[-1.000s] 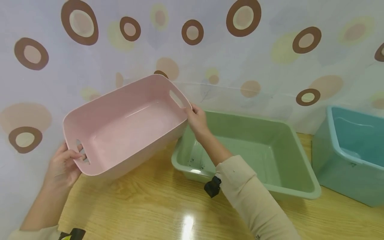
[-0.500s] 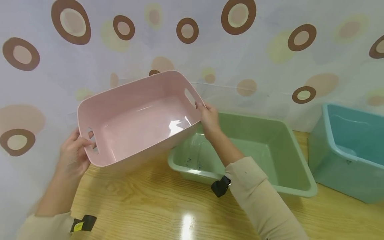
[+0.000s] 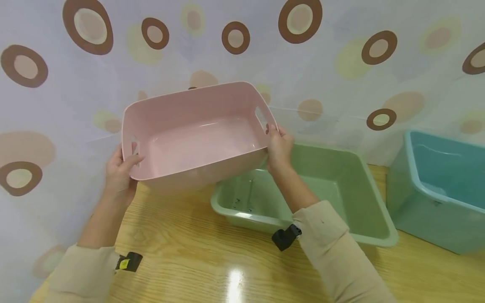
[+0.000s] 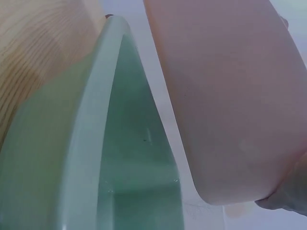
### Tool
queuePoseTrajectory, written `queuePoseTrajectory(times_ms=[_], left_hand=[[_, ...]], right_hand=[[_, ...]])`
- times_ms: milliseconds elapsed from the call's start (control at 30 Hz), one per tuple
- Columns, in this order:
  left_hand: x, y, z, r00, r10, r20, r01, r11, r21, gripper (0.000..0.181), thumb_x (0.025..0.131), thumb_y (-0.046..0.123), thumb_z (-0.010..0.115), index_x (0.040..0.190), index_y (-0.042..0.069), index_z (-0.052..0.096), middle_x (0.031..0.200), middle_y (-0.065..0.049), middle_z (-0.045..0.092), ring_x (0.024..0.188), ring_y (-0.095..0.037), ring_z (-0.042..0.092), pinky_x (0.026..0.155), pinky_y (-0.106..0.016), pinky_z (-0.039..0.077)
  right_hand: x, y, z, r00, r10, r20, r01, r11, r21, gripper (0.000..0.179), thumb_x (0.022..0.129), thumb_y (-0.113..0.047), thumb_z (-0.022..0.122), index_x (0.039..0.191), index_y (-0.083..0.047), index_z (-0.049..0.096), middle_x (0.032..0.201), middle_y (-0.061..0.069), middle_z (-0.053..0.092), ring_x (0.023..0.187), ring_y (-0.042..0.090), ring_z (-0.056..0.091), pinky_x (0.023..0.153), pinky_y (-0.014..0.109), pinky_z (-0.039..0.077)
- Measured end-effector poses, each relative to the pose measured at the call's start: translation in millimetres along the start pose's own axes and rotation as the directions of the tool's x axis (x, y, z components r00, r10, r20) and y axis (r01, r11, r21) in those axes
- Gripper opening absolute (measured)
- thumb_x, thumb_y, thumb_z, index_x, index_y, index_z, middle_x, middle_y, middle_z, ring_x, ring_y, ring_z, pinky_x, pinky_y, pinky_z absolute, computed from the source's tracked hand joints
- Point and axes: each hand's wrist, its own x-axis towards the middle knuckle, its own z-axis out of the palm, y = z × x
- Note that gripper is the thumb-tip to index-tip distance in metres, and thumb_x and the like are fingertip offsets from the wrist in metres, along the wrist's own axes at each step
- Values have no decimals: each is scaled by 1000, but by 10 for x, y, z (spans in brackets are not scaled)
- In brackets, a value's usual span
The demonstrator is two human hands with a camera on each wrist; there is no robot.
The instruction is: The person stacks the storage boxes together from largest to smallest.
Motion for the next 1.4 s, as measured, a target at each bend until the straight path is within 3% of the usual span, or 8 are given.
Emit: queuePoseTrajectory(times_ms=[200, 367, 733, 867, 967, 1067, 1267, 1400], left_hand=[[48, -64, 142, 997, -26, 77, 13, 988, 156, 70, 79, -11, 35, 144, 13, 26, 122, 8, 44, 107, -10, 45, 88, -19, 42], [80, -115, 212, 989, -48, 139, 27, 988, 152, 79, 77, -14, 30, 149, 13, 14, 140, 2, 31, 111, -11, 41, 92, -22, 36], [173, -135, 434, 979, -59, 193, 33, 990, 136, 86, 71, -19, 27, 150, 10, 11, 152, -9, 22, 111, -13, 42, 85, -17, 43], [197, -160, 518, 979, -52, 197, 20, 987, 161, 88, 68, -19, 28, 149, 8, 12, 155, -12, 17, 109, -12, 44, 84, -17, 44], [213, -203, 575, 979, -57, 197, 23, 985, 170, 88, 66, -18, 28, 149, 7, 12, 155, -13, 17, 109, -13, 43, 83, -16, 44], [237, -241, 642, 976, -57, 209, 20, 984, 177, 88, 66, -19, 28, 149, 5, 12, 155, -12, 16, 112, -17, 41, 83, -17, 44], [290, -277, 810, 969, -59, 241, 13, 982, 190, 87, 64, -18, 28, 148, 1, 12, 154, -13, 18, 121, -25, 36, 89, -22, 42], [322, -295, 924, 965, -66, 255, 20, 984, 180, 89, 64, -18, 29, 148, 2, 9, 156, -10, 14, 128, -26, 30, 97, -27, 38]], right_hand=[[25, -49, -114, 998, -13, -61, 14, 1000, 2, 35, 97, -11, 41, 124, 8, 54, 106, 11, 54, 96, 15, 48, 83, 22, 42], [61, -76, -205, 994, -32, -107, 32, 999, -1, 32, 97, -13, 44, 111, 12, 59, 84, 2, 48, 74, 8, 43, 59, 16, 34], [105, -149, -474, 996, 1, -90, -4, 999, -33, 31, 97, -15, 42, 117, 5, 57, 88, -2, 45, 69, 6, 42, 53, 14, 33], [111, -179, -613, 999, 14, -32, -17, 993, -117, 39, 99, -18, 38, 134, -6, 49, 124, 3, 52, 80, 6, 45, 61, 14, 36], [94, -201, -724, 1000, 21, 13, -18, 984, -176, 43, 100, -20, 34, 142, -12, 37, 148, -2, 36, 88, 4, 45, 66, 13, 37], [79, -219, -828, 999, 6, 45, 3, 980, -198, 44, 101, -21, 32, 144, -11, 35, 149, 1, 34, 89, 7, 45, 64, 14, 35], [63, -307, -1023, 992, -40, 116, 60, 982, -176, 47, 101, -19, 28, 146, -8, 27, 153, 3, 26, 136, 15, 27, 110, 28, 29], [67, -388, -1117, 995, -55, 89, 70, 983, -171, 47, 100, -17, 28, 146, -7, 28, 153, 2, 25, 138, 15, 24, 115, 31, 24]])
